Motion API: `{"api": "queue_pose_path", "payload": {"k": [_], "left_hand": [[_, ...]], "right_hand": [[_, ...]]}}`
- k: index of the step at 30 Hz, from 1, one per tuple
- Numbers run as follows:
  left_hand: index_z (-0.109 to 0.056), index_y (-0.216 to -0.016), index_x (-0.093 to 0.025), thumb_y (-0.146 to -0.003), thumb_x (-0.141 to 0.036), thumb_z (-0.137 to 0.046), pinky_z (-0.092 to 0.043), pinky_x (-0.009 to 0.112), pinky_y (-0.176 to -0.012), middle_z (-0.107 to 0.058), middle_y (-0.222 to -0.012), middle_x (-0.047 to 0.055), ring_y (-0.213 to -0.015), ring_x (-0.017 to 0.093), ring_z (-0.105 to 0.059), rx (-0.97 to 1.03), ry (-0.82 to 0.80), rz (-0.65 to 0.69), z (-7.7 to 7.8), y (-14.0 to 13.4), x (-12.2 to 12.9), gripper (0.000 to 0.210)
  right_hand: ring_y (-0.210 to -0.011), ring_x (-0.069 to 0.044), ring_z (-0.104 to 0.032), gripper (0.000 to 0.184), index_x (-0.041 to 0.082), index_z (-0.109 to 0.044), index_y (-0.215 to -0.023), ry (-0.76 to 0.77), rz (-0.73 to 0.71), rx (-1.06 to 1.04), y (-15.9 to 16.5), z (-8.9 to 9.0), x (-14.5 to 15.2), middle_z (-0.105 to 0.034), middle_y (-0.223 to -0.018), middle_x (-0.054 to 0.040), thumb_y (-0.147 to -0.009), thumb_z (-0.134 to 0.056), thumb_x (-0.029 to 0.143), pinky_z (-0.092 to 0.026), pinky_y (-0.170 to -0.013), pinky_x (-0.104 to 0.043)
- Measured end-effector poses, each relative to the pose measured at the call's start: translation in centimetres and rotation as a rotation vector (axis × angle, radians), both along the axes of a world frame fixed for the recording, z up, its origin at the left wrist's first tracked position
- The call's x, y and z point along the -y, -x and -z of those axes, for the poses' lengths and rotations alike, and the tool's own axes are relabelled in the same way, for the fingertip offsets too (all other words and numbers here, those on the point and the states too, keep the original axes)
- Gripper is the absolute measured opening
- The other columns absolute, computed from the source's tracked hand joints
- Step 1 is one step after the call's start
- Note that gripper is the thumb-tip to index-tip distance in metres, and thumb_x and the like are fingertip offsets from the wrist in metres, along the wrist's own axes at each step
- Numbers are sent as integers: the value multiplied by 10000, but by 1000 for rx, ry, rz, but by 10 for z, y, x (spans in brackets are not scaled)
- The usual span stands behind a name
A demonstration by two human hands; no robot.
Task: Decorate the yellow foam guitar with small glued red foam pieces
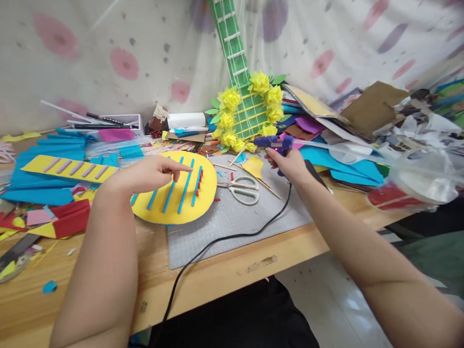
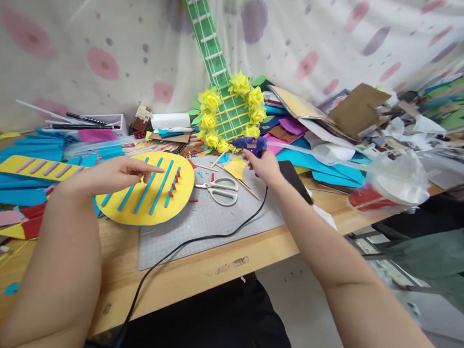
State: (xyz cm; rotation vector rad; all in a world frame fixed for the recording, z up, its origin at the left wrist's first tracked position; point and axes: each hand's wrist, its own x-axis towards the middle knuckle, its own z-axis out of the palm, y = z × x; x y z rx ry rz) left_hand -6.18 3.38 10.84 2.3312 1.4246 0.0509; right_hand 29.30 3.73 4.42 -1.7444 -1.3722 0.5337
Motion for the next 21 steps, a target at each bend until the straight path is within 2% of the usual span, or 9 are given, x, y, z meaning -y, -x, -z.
{"api": "queue_pose_path", "payload": {"k": [5, 9, 12, 15, 18, 21], "left_hand": [[-632, -1119, -213, -675, -223, -400, -426, 212, -851, -646, -1052, -4, -971, 177, -558, 32, -6, -148, -7, 10, -5, 502], [-594, -1164, -213, -721, -218, -423, -410, 228, -879, -630, -1111, -8, -988, 158, -542, -58, 34, -227, -23, 25, -6, 475], [-511, -1257, -203, -721, -155, -425, -407, 228, -872, -584, -1207, 21, -1046, 160, -522, -176, 77, -236, -26, 46, -6, 545], [-395, -1343, -152, -732, -160, -448, -402, 280, -907, -473, -1340, 93, -1123, 205, -488, -343, 96, -250, -17, 68, -5, 613], [-310, -1384, -97, -723, -152, -495, -327, 370, -998, -360, -1411, 168, -1250, 288, -373, -508, -54, -251, -3, 85, -3, 689], [-203, -1412, -43, -696, -93, -518, -288, 361, -1030, -266, -1453, 202, -1305, 306, -301, -552, -118, -218, 8, 97, -2, 783]], "right_hand": [[-715, -217, -614, 393, 130, -612, -943, 66, 133, 208, -11, 32, 4, -658, -788, -113, -780, -494, 468, -477, -678, -335], [-833, -260, -613, 428, 118, -601, -1013, 101, 164, 269, -17, 42, 7, -661, -865, -142, -794, -472, 462, -453, -773, -372], [-855, -264, -612, 443, 110, -600, -1038, 122, 162, 279, -16, 46, 9, -662, -891, -151, -793, -477, 458, -445, -784, -370], [-869, -260, -613, 455, 110, -601, -1053, 132, 152, 299, -16, 48, 12, -665, -903, -152, -795, -479, 464, -445, -786, -363], [-915, -275, -608, 468, 104, -597, -1071, 156, 137, 343, -17, 48, 14, -661, -940, -166, -794, -487, 465, -441, -804, -368], [-964, -296, -597, 475, 95, -572, -1104, 181, 132, 380, -18, 46, 17, -643, -1009, -188, -774, -522, 433, -440, -819, -373]]}}
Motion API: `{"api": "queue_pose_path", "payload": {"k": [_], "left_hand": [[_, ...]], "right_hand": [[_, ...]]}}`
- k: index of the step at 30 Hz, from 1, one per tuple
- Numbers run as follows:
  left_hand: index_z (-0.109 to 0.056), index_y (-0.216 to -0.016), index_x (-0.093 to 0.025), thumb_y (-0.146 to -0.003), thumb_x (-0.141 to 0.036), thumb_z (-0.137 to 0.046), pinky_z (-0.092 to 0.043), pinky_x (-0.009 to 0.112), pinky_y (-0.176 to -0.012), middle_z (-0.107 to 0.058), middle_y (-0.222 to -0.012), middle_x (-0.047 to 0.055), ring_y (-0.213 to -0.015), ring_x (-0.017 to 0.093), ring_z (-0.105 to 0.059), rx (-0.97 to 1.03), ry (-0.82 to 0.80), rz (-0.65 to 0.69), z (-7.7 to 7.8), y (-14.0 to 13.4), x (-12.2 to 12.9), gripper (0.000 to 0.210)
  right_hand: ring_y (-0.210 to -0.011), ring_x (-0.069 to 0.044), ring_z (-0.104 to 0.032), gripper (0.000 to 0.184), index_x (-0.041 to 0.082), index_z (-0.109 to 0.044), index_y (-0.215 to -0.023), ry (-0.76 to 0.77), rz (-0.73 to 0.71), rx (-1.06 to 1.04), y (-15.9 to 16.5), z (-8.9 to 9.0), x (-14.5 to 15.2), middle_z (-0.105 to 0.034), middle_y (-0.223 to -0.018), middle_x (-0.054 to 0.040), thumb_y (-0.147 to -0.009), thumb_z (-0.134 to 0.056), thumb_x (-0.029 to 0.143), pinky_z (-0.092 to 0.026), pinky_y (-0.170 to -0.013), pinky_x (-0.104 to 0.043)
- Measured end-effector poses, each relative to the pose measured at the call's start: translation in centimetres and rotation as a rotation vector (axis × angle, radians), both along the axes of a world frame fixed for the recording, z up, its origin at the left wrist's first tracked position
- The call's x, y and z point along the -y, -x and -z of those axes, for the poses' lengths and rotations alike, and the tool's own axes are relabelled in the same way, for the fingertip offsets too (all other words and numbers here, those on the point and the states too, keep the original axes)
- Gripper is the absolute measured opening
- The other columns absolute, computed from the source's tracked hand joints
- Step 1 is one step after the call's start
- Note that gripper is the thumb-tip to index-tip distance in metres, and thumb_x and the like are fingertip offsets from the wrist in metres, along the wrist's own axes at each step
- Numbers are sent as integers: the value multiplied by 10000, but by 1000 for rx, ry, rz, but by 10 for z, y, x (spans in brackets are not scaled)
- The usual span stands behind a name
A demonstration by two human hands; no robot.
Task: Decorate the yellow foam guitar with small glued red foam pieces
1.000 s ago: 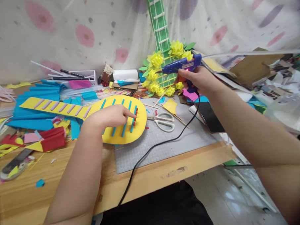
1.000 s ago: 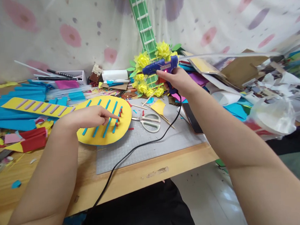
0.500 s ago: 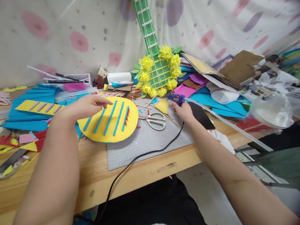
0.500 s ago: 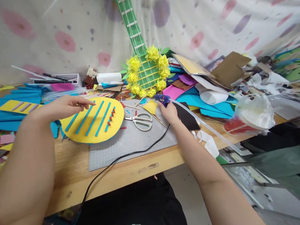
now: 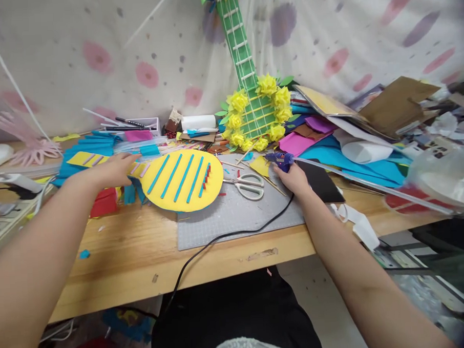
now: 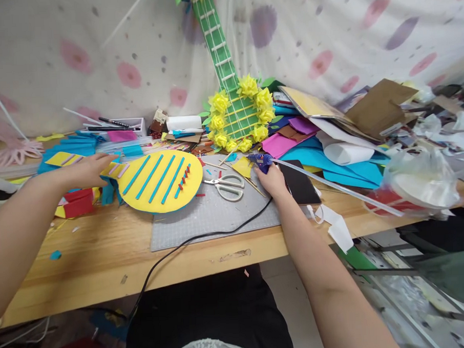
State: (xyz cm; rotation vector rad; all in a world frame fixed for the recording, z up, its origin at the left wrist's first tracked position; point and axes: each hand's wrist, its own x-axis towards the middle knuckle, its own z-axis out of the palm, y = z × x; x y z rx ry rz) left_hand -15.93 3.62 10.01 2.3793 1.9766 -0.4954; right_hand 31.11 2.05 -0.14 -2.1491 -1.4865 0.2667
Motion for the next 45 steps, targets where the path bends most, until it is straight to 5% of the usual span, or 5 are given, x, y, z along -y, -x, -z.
{"api": "queue_pose_path", "payload": {"k": [8, 14, 19, 29, 45], "left_hand": [[-102, -1419, -10, -742, -132, -530, -259, 326, -1040, -252, -1466, 200, -1306, 287, -314, 16, 12, -66, 12, 10, -4, 811], [-252, -1379, -86, -759, -372, -561, -338, 287, -957, -457, -1321, 124, -1158, 237, -439, -13, -35, -38, 13, 17, -3, 748], [-369, -1324, -137, -714, -448, -597, -383, 280, -891, -502, -1232, 121, -1070, 231, -478, 58, 1, -105, 6, 15, 10, 722], [-293, -1382, -132, -785, -423, -475, -296, 342, -1032, -340, -1417, 150, -1283, 266, -341, 341, -27, -61, 4, -15, 25, 689], [-369, -1377, -221, -911, -440, -217, -152, 500, -1088, -273, -1476, 111, -1373, 299, -178, 404, -206, 62, 68, -115, 11, 536]], "right_hand": [[-1057, -333, -514, 543, 45, -470, -1141, -116, -35, 197, 5, -3, 41, -556, -1107, -237, -698, -595, 333, -402, -892, -430], [-886, -271, -539, 181, 175, -518, -807, -158, -246, 178, 32, -18, 65, -591, -874, -134, -746, -536, 344, -428, -782, -401], [-682, -152, -552, 154, 197, -533, -776, -102, -676, -274, 86, -33, 31, -611, -758, -28, -749, -529, 349, -445, -666, -295], [-777, -141, -596, 112, 194, -558, -817, -283, -695, -579, 152, -12, -38, -645, -844, -18, -714, -523, 221, -474, -767, -303], [-881, -180, -591, 175, 214, -634, -909, -390, -812, -227, 157, -3, -31, -663, -953, -43, -809, -491, 230, -445, -818, -315]]}}
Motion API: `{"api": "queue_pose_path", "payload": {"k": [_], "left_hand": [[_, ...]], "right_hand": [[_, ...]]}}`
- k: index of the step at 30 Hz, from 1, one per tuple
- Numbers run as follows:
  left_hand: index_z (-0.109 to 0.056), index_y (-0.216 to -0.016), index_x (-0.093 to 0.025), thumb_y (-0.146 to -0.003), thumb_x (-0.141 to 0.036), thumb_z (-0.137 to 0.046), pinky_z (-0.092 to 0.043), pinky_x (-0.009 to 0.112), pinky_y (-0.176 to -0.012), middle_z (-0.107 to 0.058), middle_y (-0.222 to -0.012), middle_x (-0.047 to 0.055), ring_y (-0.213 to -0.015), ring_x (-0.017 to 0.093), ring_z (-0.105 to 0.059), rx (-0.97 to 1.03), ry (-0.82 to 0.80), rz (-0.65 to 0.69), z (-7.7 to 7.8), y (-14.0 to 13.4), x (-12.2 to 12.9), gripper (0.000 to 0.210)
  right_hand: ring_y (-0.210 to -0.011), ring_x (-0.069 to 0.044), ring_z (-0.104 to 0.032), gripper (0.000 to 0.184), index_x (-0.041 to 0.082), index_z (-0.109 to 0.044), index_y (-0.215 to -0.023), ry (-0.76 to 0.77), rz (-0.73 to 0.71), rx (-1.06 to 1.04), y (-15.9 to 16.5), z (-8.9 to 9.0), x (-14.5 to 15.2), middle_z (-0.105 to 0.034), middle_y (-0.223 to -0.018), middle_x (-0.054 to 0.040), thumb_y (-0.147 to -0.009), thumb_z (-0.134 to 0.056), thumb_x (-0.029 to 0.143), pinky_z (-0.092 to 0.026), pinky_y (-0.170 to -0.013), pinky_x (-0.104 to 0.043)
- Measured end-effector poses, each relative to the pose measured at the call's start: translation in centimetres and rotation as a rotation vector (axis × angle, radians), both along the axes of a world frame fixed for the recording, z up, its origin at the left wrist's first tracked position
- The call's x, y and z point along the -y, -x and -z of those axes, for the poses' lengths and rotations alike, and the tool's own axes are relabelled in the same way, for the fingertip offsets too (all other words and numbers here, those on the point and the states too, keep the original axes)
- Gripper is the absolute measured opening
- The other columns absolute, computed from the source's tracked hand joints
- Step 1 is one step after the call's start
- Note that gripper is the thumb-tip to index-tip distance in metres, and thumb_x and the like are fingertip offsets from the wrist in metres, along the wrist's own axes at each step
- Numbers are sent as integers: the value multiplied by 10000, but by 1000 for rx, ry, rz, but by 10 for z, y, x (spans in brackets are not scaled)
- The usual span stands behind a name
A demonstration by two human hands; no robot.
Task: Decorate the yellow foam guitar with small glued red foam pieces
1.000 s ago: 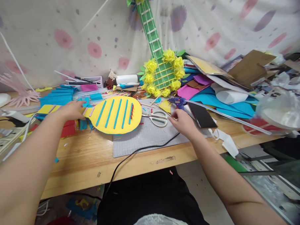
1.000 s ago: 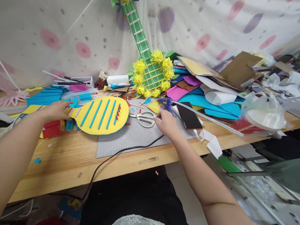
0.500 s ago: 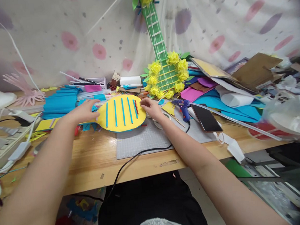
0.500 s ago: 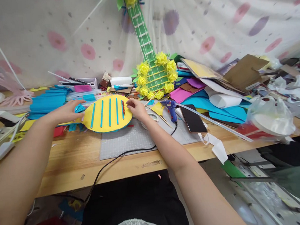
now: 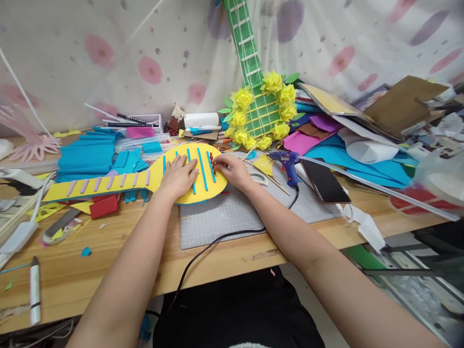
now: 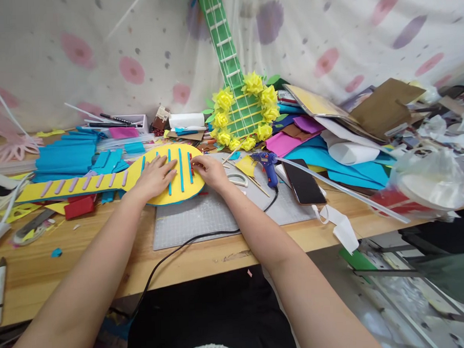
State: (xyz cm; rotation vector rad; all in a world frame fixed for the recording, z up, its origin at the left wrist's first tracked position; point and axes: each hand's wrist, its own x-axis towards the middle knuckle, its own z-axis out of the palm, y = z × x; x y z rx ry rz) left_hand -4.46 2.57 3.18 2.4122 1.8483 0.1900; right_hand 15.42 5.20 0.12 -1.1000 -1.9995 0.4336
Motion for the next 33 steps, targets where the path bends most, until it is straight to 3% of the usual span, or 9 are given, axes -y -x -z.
{"api": "queue_pose_path", "payload": {"k": [11, 23, 33], "left_hand": [[-392, -1366, -246, -912, -410, -239, -160, 523, -1092, -281, -1481, 79, -1378, 294, -175, -56, -30, -27, 2, -6, 2, 507], [-403, -1360, -251, -908, -411, -243, -163, 530, -1090, -295, -1474, 75, -1374, 294, -186, -75, -49, -18, 4, -6, -1, 506], [-416, -1352, -238, -908, -401, -248, -165, 526, -1089, -301, -1471, 82, -1372, 297, -194, -92, -59, -17, 1, -8, 1, 502]], "right_hand": [[-758, -156, -601, 89, 182, -648, -811, -72, 39, 48, -3, 3, -4, -676, -816, -36, -778, -566, 183, -445, -708, -261], [-849, -181, -607, 155, 185, -666, -847, -143, 60, 193, -3, 5, -4, -683, -878, -55, -791, -527, 146, -441, -768, -280], [-827, -171, -601, 145, 180, -660, -840, -135, 63, 188, -2, 6, -4, -677, -846, -50, -801, -525, 146, -434, -765, -271]]}}
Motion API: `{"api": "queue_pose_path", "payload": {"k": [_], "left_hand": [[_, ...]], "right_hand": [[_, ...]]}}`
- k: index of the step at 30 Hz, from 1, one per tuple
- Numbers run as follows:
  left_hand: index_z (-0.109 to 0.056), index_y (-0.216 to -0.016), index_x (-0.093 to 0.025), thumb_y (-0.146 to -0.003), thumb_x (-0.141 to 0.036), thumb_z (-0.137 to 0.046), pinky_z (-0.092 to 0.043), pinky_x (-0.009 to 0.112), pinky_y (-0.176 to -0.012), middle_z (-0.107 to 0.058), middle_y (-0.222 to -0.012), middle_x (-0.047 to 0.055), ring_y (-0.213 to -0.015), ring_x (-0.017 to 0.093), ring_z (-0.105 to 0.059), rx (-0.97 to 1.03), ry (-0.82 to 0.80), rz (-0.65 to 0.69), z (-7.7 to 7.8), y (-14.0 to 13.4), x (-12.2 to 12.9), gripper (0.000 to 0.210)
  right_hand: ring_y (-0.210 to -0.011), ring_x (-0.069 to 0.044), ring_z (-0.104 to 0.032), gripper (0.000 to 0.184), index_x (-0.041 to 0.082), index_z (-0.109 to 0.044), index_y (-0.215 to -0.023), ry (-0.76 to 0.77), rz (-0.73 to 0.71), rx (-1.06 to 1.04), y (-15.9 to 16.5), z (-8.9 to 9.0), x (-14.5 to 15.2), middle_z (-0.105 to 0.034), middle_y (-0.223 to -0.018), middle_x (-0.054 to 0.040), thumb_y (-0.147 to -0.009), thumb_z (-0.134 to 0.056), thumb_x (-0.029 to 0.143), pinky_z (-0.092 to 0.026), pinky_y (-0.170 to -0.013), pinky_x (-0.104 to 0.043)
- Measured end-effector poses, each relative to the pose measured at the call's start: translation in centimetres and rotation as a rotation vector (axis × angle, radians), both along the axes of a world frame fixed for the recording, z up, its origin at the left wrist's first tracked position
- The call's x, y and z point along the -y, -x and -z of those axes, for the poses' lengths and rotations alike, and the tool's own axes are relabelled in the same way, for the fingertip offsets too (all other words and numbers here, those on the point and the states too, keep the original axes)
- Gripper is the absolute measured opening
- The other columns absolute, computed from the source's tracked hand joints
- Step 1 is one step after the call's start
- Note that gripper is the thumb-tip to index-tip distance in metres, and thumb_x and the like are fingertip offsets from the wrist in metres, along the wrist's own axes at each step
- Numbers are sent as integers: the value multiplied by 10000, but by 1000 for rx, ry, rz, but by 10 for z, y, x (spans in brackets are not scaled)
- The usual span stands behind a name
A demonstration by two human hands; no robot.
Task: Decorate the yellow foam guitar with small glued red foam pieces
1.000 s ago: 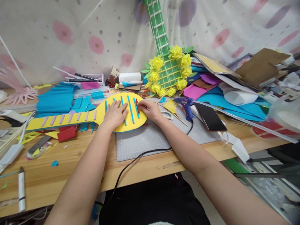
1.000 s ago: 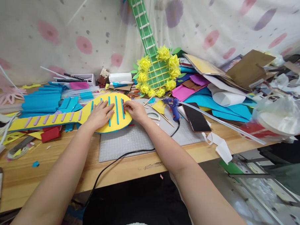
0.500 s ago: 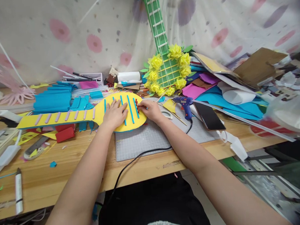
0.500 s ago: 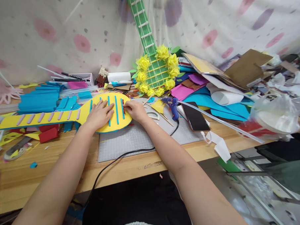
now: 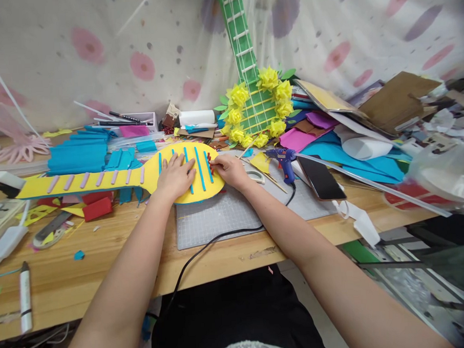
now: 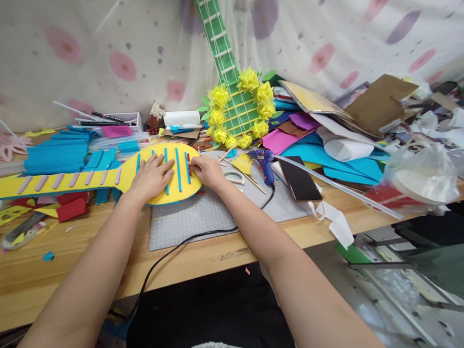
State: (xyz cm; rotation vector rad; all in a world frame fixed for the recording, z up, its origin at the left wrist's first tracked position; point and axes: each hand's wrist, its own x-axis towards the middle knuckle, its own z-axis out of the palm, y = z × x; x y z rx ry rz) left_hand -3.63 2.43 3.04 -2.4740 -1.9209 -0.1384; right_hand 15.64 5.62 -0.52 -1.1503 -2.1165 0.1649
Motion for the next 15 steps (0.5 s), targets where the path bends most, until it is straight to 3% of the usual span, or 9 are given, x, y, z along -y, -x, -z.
{"api": "queue_pose_path", "payload": {"k": [15], "left_hand": [[-415, -1352, -240, -904, -405, -250, -151, 530, -1091, -295, -1473, 81, -1372, 299, -190, 10, 5, 7, 1, 1, -1, 505]], "right_hand": [[-845, -181, -611, 137, 170, -658, -843, -2, -15, -2, 0, 0, 1, -685, -860, -64, -805, -528, 150, -450, -772, -288]]}}
